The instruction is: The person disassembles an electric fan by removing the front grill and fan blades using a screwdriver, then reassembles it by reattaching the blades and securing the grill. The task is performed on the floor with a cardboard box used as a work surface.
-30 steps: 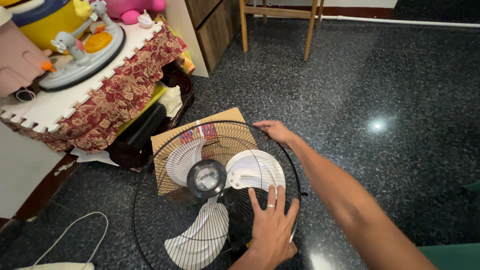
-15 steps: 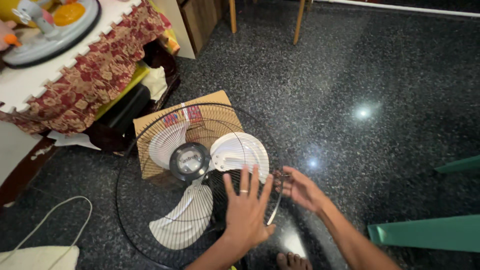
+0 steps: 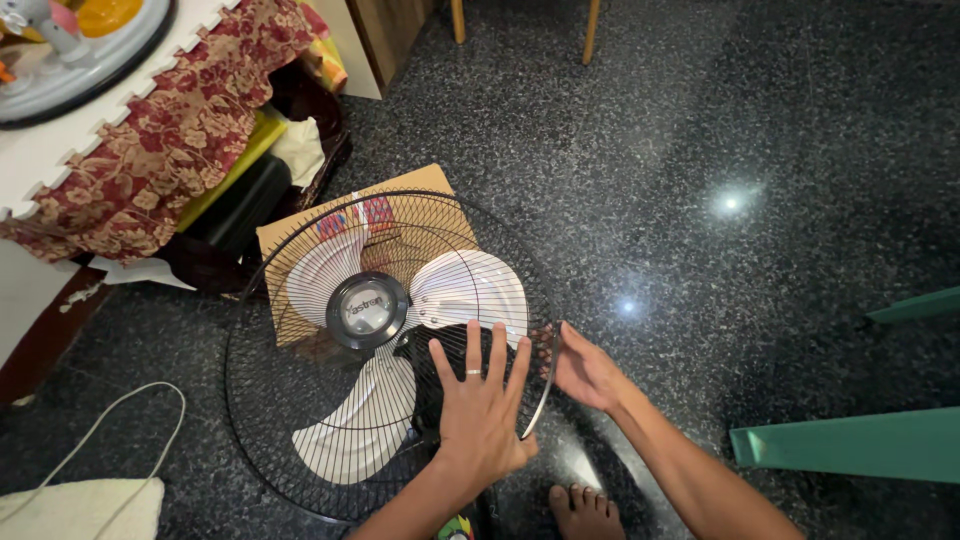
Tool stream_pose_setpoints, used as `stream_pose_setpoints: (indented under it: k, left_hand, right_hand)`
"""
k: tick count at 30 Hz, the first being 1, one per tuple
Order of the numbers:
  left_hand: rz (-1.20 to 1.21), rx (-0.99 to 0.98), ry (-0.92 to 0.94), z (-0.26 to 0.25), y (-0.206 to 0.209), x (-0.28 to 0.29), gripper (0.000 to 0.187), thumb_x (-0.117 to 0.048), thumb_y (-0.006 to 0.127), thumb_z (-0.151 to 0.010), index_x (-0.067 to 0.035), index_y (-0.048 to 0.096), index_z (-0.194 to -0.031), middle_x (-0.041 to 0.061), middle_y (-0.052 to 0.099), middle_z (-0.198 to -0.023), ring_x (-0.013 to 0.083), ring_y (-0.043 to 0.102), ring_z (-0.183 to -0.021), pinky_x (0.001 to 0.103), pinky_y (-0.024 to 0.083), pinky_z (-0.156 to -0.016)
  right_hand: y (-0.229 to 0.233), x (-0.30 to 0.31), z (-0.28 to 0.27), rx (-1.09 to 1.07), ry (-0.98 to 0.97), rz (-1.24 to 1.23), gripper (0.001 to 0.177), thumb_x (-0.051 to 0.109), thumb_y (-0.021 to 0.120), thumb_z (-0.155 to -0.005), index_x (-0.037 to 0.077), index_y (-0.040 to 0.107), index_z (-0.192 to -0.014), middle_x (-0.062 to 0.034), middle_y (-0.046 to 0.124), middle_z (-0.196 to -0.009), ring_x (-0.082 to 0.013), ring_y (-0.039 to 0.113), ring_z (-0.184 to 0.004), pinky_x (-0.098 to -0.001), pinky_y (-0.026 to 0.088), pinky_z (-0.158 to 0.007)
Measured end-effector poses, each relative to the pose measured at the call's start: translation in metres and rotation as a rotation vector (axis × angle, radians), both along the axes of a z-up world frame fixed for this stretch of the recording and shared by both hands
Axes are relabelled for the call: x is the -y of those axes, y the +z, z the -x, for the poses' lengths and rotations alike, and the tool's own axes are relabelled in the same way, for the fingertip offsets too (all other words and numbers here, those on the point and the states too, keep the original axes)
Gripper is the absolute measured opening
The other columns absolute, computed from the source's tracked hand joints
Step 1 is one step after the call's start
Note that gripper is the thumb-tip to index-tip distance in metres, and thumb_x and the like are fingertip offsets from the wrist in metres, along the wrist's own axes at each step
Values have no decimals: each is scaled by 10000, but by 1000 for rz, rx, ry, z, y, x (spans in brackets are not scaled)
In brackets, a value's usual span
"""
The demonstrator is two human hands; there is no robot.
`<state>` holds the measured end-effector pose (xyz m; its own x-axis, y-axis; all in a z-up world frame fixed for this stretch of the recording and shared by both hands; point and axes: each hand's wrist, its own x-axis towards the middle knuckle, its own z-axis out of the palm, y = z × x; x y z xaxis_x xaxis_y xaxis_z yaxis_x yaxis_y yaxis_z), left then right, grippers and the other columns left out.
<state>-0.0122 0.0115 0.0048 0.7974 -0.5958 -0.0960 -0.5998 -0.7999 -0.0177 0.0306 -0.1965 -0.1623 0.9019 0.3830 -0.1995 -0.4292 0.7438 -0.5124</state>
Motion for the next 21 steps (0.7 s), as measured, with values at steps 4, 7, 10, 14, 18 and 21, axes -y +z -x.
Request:
stream_pose_setpoints:
  k: [4, 7, 10, 14, 18, 21]
  left_hand:
    - [-2, 5, -2, 0, 0, 1, 1162, -572, 795, -630, -112, 270, -1558, 241, 207, -1627, 515, 81, -1472, 861, 40, -1037]
    - [-38, -29, -6, -1, 3, 3, 1172, -569, 796, -650, -118, 257, -1588, 243, 195, -1641, 534, 76, -1496, 864, 36, -1020]
    - [-56, -52, -1, -1, 8, 3, 1195, -568, 806, -651, -122, 246, -1608, 237, 190, -1645, 533, 80, -1510, 859, 38, -1024]
    - [-62, -79, 5, 0, 11, 4, 1212, -581, 831, -628, -105, 233, -1569, 225, 188, -1658, 525, 79, -1520, 851, 40, -1042]
    - [-31, -31, -4, 1, 9, 3, 1209, -591, 838, -609, -104, 277, -1563, 229, 213, -1632, 525, 96, -1503, 838, 46, -1054]
    - [89, 32, -38, 4, 4, -3, 1183, -627, 820, -604, -100, 332, -1545, 248, 247, -1588, 510, 128, -1474, 827, 44, -1071]
  right_hand:
    - [-1, 3, -4, -169, 35, -31, 399, 436, 570, -959, 83, 672, -1114, -71, 716, -1122, -218, 649, -1019, -403, 500, -928]
    - [-7, 7, -9, -214, 9, -91, 300, 398, 631, -999, 102, 681, -1010, -56, 717, -1002, -208, 640, -904, -373, 500, -837]
    - [-14, 11, -14, -291, 16, -75, 273, 384, 645, -968, 117, 696, -945, -40, 716, -913, -195, 637, -837, -355, 500, -788]
    - [-24, 16, -17, -312, 18, -88, 265, 367, 644, -974, 114, 705, -930, -17, 703, -877, -182, 637, -834, -349, 515, -807]
    - [-30, 16, -16, -198, 83, -235, 256, 376, 682, -1014, 135, 742, -954, 30, 653, -743, -187, 630, -775, -366, 507, -735]
    - [-32, 6, -11, -305, -91, 11, 291, 442, 640, -979, 159, 706, -990, 27, 667, -812, -166, 605, -774, -338, 477, -714]
